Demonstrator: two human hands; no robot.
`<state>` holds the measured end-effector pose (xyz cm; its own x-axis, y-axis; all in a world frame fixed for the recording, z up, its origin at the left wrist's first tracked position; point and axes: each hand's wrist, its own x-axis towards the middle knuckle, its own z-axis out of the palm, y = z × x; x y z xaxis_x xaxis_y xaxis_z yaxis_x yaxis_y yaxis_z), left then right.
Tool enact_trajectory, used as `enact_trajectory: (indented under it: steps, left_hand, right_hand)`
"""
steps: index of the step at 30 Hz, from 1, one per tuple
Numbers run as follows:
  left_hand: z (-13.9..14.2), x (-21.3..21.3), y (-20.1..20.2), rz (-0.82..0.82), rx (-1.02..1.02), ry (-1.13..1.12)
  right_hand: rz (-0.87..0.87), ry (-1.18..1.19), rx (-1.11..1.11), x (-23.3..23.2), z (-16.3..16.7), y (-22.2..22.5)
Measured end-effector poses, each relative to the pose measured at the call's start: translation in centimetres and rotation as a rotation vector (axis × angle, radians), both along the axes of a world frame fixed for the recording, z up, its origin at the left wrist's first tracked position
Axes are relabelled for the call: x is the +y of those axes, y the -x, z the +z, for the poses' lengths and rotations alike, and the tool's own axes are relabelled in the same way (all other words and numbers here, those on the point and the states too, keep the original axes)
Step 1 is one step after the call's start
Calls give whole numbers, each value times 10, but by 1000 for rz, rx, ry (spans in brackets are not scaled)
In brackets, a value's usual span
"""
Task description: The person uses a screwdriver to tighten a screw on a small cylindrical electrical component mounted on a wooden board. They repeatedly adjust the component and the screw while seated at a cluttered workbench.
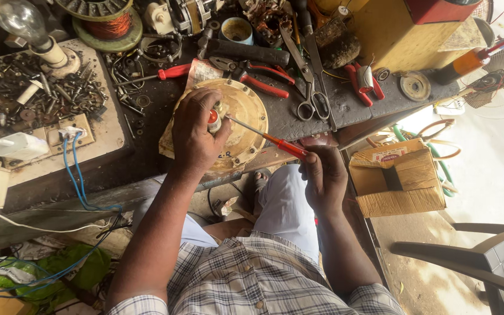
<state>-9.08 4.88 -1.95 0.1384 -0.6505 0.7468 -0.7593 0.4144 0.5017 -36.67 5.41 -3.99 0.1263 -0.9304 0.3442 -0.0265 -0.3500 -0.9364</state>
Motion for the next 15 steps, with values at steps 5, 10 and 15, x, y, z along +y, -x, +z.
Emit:
enact_trajectory:
  steps: [5,10,15]
  left_hand:
    - [1,1,0,-2,-7,-12]
    - [-1,0,1,6,-2,-5]
    - [-3,0,3,25,-3,-10]
  right_hand:
    - [9,179,137,2,13,0]
    - [109,323,110,6,23,-2]
    - [94,126,-36,7,19,-8]
